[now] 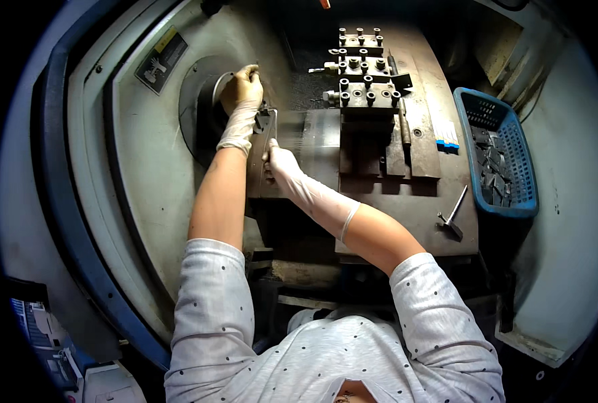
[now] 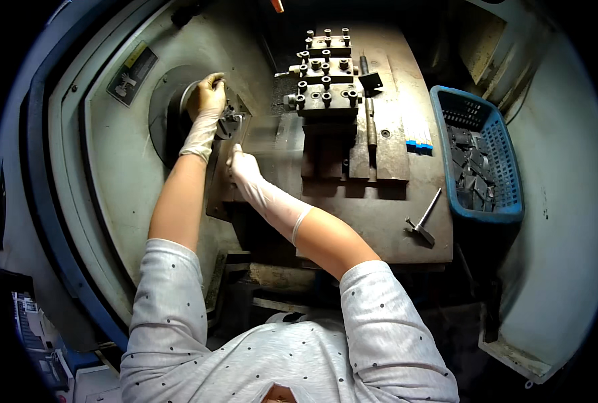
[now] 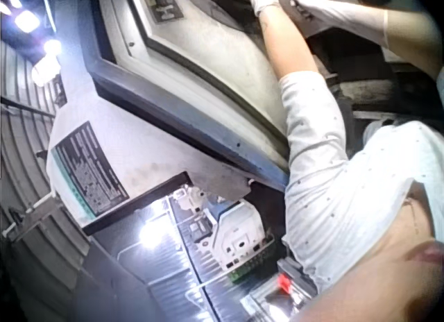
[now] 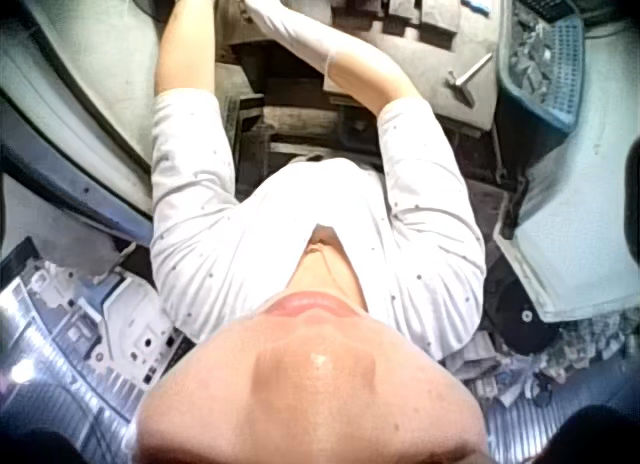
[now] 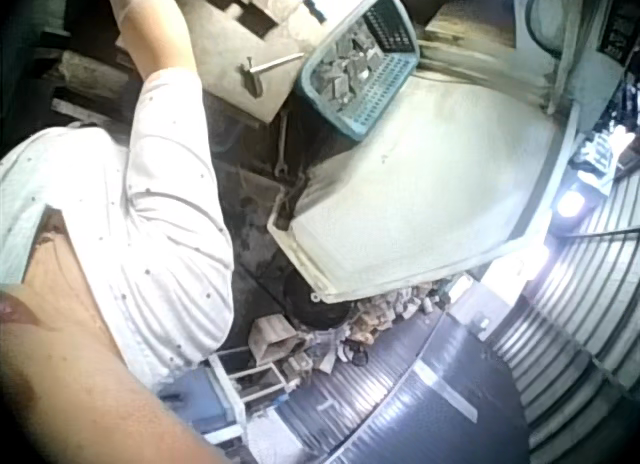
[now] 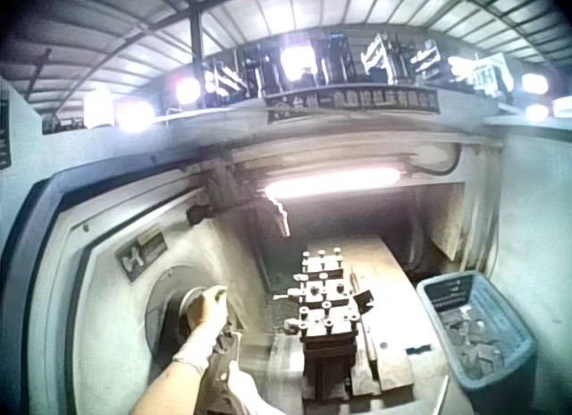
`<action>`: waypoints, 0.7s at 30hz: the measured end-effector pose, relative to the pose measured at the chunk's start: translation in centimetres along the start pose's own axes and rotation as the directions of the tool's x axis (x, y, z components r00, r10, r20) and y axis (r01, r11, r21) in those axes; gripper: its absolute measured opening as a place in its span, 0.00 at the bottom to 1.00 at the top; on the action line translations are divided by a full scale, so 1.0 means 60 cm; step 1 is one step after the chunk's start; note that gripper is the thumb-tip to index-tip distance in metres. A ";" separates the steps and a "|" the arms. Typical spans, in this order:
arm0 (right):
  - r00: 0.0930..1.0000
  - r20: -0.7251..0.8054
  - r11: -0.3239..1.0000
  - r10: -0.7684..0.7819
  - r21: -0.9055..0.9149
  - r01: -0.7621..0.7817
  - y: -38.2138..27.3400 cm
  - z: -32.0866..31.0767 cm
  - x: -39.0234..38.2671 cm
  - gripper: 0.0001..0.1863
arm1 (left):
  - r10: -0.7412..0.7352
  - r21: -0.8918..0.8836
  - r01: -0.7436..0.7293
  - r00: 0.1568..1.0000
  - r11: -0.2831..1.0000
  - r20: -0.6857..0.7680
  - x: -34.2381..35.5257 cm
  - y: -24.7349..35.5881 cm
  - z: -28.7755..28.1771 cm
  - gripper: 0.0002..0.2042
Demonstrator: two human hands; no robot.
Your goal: The person operates a CNC lathe, opening and closing the machine door, loading metal parts into the chuck, and using a wrench to tighten the chuck. They also spray coolant onto the chuck and handle small metal parts, placing them into a red basket.
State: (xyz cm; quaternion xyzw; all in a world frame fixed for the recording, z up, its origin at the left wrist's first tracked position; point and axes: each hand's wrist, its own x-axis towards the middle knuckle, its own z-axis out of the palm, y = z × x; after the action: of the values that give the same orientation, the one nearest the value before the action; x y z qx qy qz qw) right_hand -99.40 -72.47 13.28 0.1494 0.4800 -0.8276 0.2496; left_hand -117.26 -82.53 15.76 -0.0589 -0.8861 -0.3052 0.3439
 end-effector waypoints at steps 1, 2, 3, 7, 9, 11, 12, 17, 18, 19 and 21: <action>0.991 -0.043 0.992 -0.126 0.019 0.127 0.001 -0.025 0.025 0.22 | -0.042 0.064 0.041 0.999 0.997 0.019 -0.009 0.060 -0.001 0.08; 0.981 -0.056 0.981 -0.187 0.046 0.190 -0.003 -0.045 0.042 0.21 | -0.087 0.130 0.082 0.996 0.988 0.028 -0.032 0.134 -0.020 0.08; 0.972 -0.036 0.969 -0.234 0.080 0.236 0.000 -0.041 0.041 0.20 | -0.028 0.250 0.042 0.998 0.967 -0.058 -0.045 0.152 -0.038 0.08; 0.947 -0.132 0.956 -0.293 -0.073 0.285 0.019 -0.025 0.063 0.19 | -0.016 -0.127 -0.014 0.973 0.992 -0.232 -0.070 0.151 -0.047 0.06; 0.879 -0.165 0.893 -0.446 -0.148 0.425 0.031 -0.031 0.074 0.20 | 0.112 -0.007 -0.120 0.946 0.993 -0.305 -0.076 0.142 -0.045 0.06; 0.873 -0.190 0.891 -0.448 -0.173 0.420 0.037 -0.038 0.091 0.21 | 0.142 0.066 -0.127 0.927 0.990 -0.346 -0.084 0.143 -0.042 0.06; 0.908 -0.177 0.921 -0.380 -0.162 0.354 0.027 -0.043 0.081 0.22 | 0.109 0.035 -0.104 0.935 0.994 -0.337 -0.089 0.145 -0.044 0.06; 0.944 -0.226 0.969 -0.241 -0.115 0.220 -0.013 -0.011 0.018 0.21 | 0.084 0.059 -0.069 0.942 0.996 -0.326 -0.088 0.145 -0.051 0.05; 0.965 -0.224 0.991 -0.134 -0.048 0.126 -0.033 -0.005 0.003 0.21 | 0.040 0.025 -0.034 0.956 0.999 -0.291 -0.089 0.148 -0.046 0.05; 0.978 -0.208 1.000 -0.020 0.013 0.023 -0.052 0.005 -0.015 0.20 | 0.023 0.024 -0.017 0.964 1.000 -0.266 -0.077 0.150 -0.052 0.06; 0.988 -0.134 0.979 0.073 0.196 -0.046 -0.062 0.012 -0.034 0.19 | -0.056 0.018 0.060 0.985 0.998 -0.164 -0.045 0.144 -0.042 0.08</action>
State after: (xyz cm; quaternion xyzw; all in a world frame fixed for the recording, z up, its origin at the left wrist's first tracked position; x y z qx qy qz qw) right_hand -99.81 -70.98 17.31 0.2453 0.4094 -0.8496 0.2243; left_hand -111.05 -76.75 19.81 -0.0041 -0.8598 -0.3084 0.4070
